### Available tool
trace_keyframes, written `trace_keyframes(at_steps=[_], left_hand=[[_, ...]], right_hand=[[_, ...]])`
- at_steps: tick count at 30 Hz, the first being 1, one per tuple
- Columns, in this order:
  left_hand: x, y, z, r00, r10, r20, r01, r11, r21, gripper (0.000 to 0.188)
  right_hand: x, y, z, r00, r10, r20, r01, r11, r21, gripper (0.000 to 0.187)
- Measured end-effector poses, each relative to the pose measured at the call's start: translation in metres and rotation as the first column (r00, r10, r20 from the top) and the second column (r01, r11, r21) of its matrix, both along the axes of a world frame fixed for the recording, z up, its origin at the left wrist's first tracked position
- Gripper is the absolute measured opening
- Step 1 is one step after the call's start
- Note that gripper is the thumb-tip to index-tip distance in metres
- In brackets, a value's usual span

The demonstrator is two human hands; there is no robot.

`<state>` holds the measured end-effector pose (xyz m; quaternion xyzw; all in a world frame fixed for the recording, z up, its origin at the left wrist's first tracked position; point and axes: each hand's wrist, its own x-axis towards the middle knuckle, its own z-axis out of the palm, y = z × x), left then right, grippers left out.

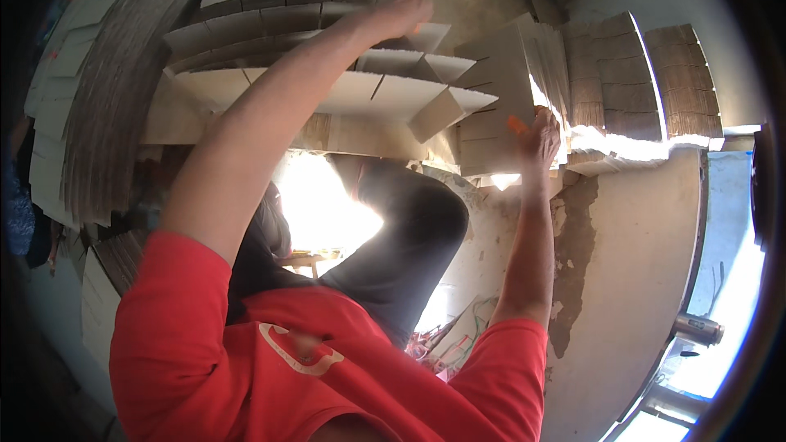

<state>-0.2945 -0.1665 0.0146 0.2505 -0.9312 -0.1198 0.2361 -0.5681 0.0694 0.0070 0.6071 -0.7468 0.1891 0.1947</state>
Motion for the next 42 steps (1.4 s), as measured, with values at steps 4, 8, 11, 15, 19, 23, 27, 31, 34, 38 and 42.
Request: trace_keyframes(at_steps=[4, 8, 11, 15, 19, 23, 27, 31, 34, 38, 42], left_hand=[[0.025, 0.028, 0.036, 0.956, 0.081, -0.283, -0.06, 0.995, 0.084, 0.028], [0.101, 0.079, 0.06, 0.942, 0.163, -0.293, -0.131, 0.983, 0.127, 0.035], [0.131, 0.118, 0.073, 0.95, 0.23, 0.212, -0.244, 0.969, 0.043, 0.026], [0.159, 0.137, 0.029, 0.979, 0.201, 0.018, -0.201, 0.979, 0.021, 0.017], [0.164, 0.141, 0.022, 0.964, 0.228, 0.139, -0.241, 0.966, 0.088, 0.014], [0.164, 0.149, 0.011, 0.987, 0.157, 0.044, -0.162, 0.97, 0.181, 0.016], [0.164, 0.154, 0.016, 0.979, 0.201, 0.036, -0.204, 0.958, 0.2, 0.015], [0.165, 0.159, 0.013, 0.982, 0.185, -0.029, -0.177, 0.969, 0.17, 0.015], [0.163, 0.158, 0.011, 0.98, 0.196, -0.031, -0.187, 0.967, 0.175, 0.014], [0.162, 0.156, 0.007, 0.976, 0.213, -0.045, -0.203, 0.963, 0.176, 0.013], [0.162, 0.155, 0.01, 0.979, 0.205, -0.017, -0.198, 0.961, 0.195, 0.014]], right_hand=[[-0.005, 0.006, -0.004, 1.0, -0.02, 0.017, 0.02, 0.999, -0.024, 0.043], [0.003, -0.003, 0.008, 0.995, -0.102, 0.021, 0.101, 0.994, 0.039, 0.038], [-0.007, -0.002, 0.013, 0.984, -0.175, -0.024, 0.176, 0.982, 0.067, 0.04], [0.018, -0.009, 0.052, 0.938, -0.298, 0.177, 0.263, 0.945, 0.194, 0.038], [0.027, -0.005, 0.095, 0.956, -0.22, 0.192, 0.243, 0.964, -0.105, 0.031], [0.058, -0.01, 0.157, 0.99, 0.131, 0.045, -0.099, 0.894, -0.437, 0.022], [0.101, -0.02, 0.179, 0.832, 0.441, 0.337, -0.317, 0.876, -0.363, 0.034], [0.12, -0.036, 0.164, 0.676, 0.523, 0.519, -0.455, 0.85, -0.265, 0.037], [0.134, -0.042, 0.151, 0.645, 0.501, 0.577, -0.48, 0.853, -0.204, 0.033], [0.151, -0.045, 0.145, 0.717, 0.468, 0.517, -0.474, 0.871, -0.131, 0.04], [0.142, -0.05, 0.14, 0.623, 0.532, 0.574, -0.521, 0.829, -0.203, 0.045]])
